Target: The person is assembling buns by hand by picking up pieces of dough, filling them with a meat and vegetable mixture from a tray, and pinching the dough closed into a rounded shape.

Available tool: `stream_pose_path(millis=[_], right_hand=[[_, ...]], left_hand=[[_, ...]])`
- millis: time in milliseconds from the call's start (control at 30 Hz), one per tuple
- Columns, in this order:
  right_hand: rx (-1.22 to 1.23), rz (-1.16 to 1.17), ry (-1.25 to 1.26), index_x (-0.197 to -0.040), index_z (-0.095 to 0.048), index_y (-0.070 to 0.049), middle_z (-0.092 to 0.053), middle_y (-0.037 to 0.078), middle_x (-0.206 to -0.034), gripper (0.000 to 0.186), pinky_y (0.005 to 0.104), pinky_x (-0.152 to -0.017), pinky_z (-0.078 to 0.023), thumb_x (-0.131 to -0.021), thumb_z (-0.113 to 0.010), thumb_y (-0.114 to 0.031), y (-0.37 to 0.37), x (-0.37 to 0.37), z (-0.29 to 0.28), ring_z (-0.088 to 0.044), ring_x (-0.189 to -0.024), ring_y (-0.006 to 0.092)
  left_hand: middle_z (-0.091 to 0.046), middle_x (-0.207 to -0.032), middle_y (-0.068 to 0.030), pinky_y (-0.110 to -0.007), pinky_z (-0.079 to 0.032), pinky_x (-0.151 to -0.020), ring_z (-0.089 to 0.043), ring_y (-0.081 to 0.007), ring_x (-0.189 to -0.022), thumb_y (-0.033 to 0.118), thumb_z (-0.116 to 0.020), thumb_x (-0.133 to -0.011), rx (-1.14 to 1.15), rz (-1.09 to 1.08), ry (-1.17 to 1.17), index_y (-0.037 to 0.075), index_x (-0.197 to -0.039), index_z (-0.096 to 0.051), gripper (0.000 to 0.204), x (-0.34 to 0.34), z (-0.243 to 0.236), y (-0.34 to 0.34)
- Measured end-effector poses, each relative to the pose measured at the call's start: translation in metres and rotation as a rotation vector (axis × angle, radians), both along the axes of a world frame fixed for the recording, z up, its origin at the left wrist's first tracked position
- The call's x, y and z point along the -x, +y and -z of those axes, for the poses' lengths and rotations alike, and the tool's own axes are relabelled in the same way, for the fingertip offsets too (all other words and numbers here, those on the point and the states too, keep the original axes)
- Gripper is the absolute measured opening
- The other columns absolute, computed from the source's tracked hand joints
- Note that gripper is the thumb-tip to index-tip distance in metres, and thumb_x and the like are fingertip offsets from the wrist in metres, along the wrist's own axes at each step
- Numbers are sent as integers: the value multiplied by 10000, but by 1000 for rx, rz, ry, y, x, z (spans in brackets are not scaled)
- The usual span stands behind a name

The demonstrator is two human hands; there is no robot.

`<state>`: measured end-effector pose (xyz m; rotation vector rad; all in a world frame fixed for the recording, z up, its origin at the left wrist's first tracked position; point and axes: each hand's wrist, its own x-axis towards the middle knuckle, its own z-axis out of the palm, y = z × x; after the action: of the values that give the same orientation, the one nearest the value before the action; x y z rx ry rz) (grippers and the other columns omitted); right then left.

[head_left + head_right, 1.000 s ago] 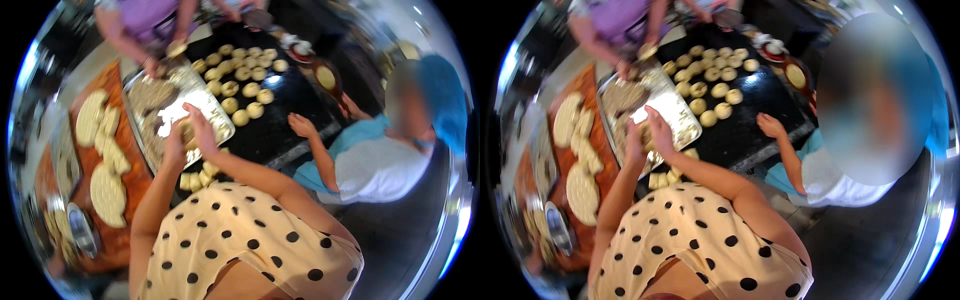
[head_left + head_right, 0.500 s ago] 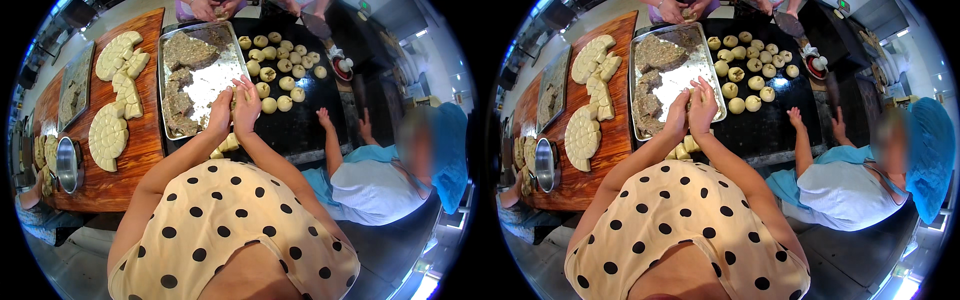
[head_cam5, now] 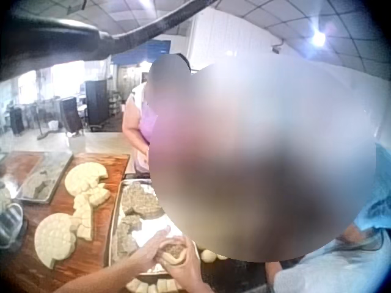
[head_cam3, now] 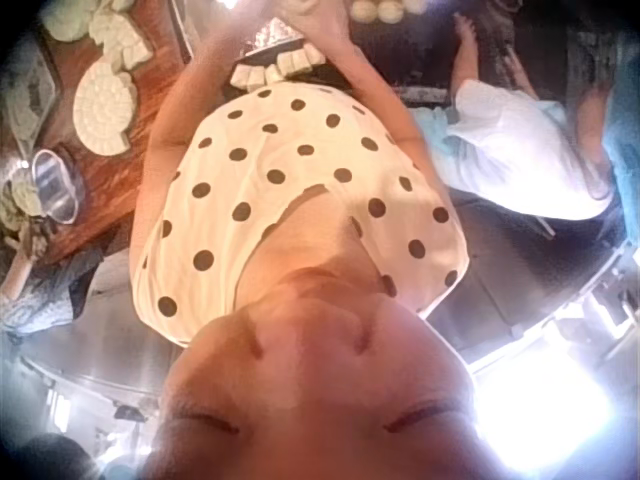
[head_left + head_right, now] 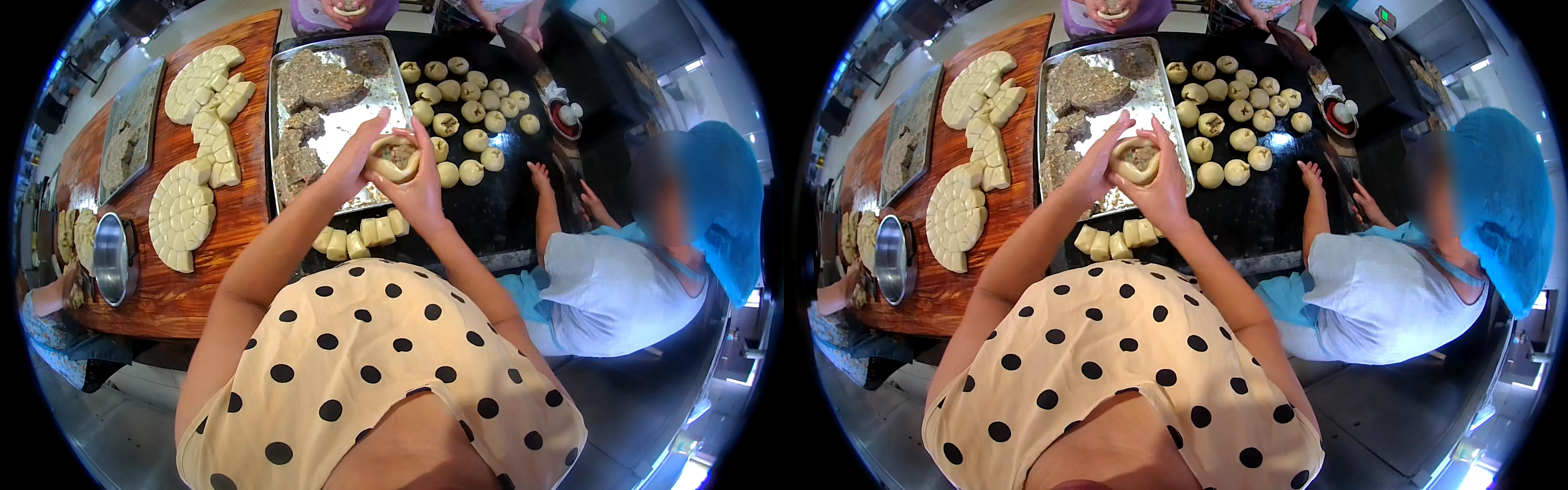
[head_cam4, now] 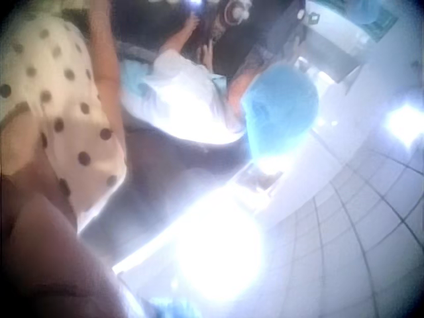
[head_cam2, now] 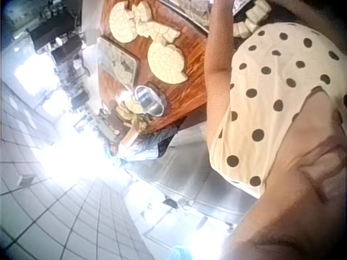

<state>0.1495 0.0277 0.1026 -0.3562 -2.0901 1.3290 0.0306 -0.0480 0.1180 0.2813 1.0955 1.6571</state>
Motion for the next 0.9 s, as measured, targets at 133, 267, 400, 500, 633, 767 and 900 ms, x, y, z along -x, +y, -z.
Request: stream_pose_path(millis=[133, 267, 400, 500, 633, 767, 900], right_hand=[[-233, 148, 0, -1514, -201, -65, -448, 213, -1393, 1098, 411, -1020, -448, -661, -884, -172, -7, 1, 6, -471, -1289, 318], [210, -270, -38, -1520, -202, -67, -471, 195, -1386, 1120, 398, -1073, -415, -650, -896, -188, 13, -22, -21, -463, -1322, 299], [62, -117, -19, -1476, -312, -54, -581, 143, -1278, 1013, 378, -1047, -429, -658, -892, -203, 11, -19, -22, -531, -1243, 259], [140, -11, 40, -1501, -243, -61, -535, 158, -1340, 1082, 380, -1044, -427, -648, -891, -210, 8, -12, -9, -524, -1250, 280], [-112, -24, 66, -1527, -180, -76, -487, 167, -1392, 1137, 384, -1055, -417, -644, -887, -183, 19, -19, -23, -499, -1275, 286], [39, -166, -14, -1509, -221, -60, -500, 156, -1361, 1090, 391, -1058, -411, -637, -869, -141, 25, -22, -26, -497, -1261, 281], [-127, 9, 54, -1455, -322, -50, -550, 155, -1284, 994, 422, -1020, -427, -624, -853, -175, 15, -18, -17, -532, -1193, 339]], left_hand=[[-586, -1219, -90, -347, -510, -940, -604, -187, -1104, 396, -599, -964, -160, 2, -116, 64, -1314, -475, 498, -27, 2, -14], [-580, -1211, -81, -332, -524, -924, -615, -178, -1086, 311, -646, -944, -52, 322, 67, 65, -1323, -462, 488, -2, -6, -25], [-588, -1188, -58, -322, -529, -920, -620, -163, -1080, 320, -630, -953, -51, 245, -45, 108, -1340, -451, 477, -8, -8, -18], [-570, -1231, -62, -342, -512, -934, -596, -160, -1121, 258, -650, -937, -89, 137, -135, 101, -1400, -402, 549, -30, -14, -16], [-575, -1207, -75, -342, -516, -911, -598, -178, -1109, 128, -656, -919, -171, 249, -55, 82, -1410, -354, 578, -14, -14, -19], [-554, -1242, -60, -323, -488, -950, -572, -174, -1146, 151, -663, -919, -136, 259, -92, 82, -1404, -385, 564, -17, -28, -18], [-552, -1272, -63, -346, -493, -955, -581, -173, -1141, 189, -641, -941, -171, 92, -183, 76, -1399, -409, 525, -36, -18, -15]])
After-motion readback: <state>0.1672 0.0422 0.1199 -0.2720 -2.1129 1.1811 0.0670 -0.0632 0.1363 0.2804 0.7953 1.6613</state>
